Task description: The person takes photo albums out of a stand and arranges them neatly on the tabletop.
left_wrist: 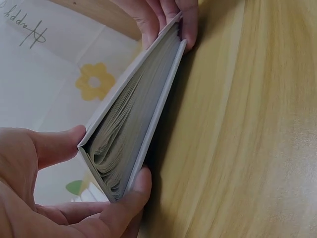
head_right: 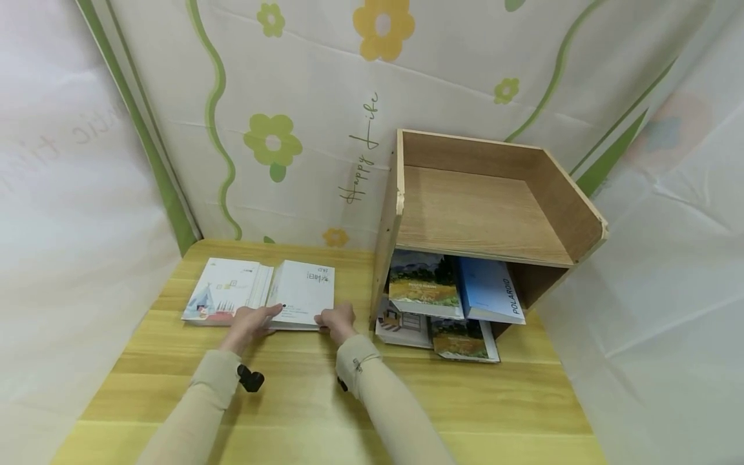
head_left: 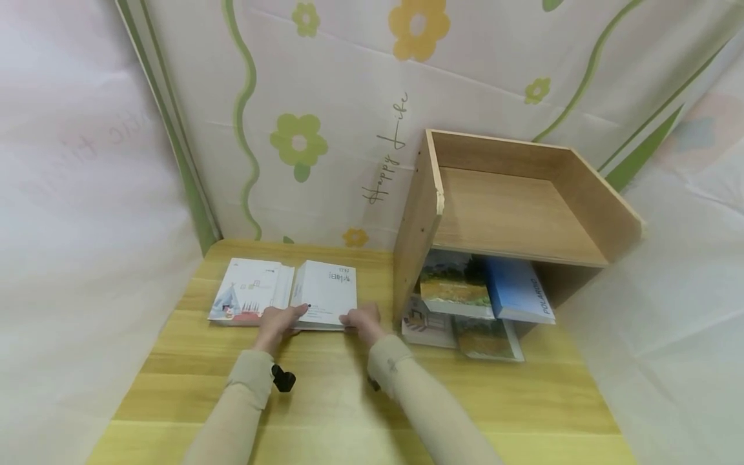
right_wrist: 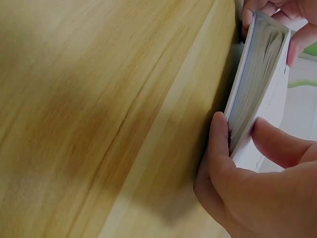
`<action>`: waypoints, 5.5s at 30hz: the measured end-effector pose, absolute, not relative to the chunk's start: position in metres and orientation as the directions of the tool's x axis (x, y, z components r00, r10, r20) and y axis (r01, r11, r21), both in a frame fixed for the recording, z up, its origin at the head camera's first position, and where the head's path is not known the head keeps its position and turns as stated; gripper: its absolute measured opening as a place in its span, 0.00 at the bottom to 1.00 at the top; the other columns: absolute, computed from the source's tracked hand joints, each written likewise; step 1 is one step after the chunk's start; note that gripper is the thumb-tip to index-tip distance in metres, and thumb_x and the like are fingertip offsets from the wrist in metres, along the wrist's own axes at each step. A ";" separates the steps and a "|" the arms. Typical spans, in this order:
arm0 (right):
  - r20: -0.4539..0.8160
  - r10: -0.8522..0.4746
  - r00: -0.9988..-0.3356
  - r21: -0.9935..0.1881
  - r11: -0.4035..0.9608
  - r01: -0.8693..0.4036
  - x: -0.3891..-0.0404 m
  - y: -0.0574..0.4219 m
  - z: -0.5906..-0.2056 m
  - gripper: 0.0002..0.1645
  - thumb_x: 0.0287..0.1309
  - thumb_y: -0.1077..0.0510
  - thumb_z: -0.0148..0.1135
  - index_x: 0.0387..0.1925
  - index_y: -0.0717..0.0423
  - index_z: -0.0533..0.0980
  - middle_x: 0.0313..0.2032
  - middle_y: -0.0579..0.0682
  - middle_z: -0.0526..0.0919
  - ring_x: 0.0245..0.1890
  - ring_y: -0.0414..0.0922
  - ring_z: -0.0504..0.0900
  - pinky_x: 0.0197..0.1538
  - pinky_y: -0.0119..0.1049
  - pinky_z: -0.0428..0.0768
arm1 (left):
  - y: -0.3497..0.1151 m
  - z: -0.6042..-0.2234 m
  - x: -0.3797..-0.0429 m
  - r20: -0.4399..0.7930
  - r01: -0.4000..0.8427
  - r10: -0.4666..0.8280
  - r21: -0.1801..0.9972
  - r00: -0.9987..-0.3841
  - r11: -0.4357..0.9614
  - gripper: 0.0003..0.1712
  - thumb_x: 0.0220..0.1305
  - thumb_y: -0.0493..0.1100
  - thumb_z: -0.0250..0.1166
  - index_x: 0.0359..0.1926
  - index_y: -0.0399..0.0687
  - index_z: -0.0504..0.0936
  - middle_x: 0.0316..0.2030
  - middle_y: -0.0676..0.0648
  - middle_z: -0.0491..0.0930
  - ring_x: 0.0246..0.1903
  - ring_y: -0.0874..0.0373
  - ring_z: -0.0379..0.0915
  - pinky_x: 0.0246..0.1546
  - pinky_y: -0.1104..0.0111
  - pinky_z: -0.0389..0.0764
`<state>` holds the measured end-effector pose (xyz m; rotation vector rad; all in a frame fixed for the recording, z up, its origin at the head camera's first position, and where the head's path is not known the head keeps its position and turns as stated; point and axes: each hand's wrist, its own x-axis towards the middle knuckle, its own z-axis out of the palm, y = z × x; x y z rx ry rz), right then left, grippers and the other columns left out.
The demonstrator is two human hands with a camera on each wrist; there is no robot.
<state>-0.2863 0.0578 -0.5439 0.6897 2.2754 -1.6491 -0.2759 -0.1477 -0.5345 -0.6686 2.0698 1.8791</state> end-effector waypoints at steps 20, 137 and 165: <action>-0.489 0.307 -0.817 -0.814 0.178 0.554 -0.285 0.051 -0.536 0.16 0.38 0.71 0.74 0.33 0.68 0.77 0.32 0.58 0.79 0.35 0.53 0.77 0.45 0.45 0.81 | -0.149 -0.533 -0.277 -0.498 -0.507 -0.138 0.861 -0.856 0.039 0.47 0.59 0.46 0.72 0.65 0.19 0.57 0.53 0.35 0.68 0.47 0.48 0.75 0.49 0.60 0.81; -0.246 0.304 -0.920 -0.877 0.334 0.345 -0.273 0.044 -0.548 0.16 0.39 0.70 0.77 0.36 0.66 0.85 0.35 0.58 0.86 0.39 0.53 0.84 0.45 0.41 0.83 | -0.161 -0.530 -0.272 -0.056 -0.197 -0.240 0.759 -0.969 0.620 0.19 0.60 0.48 0.71 0.33 0.31 0.88 0.31 0.35 0.85 0.40 0.37 0.81 0.45 0.46 0.78; -0.186 -0.069 -0.980 -0.964 0.207 0.168 -0.197 0.135 -0.512 0.15 0.61 0.62 0.63 0.44 0.71 0.79 0.36 0.57 0.84 0.35 0.54 0.84 0.44 0.54 0.83 | -0.082 -0.476 -0.222 0.173 0.096 -0.134 0.890 -0.976 0.446 0.18 0.72 0.47 0.59 0.49 0.35 0.82 0.46 0.37 0.82 0.48 0.44 0.77 0.49 0.52 0.79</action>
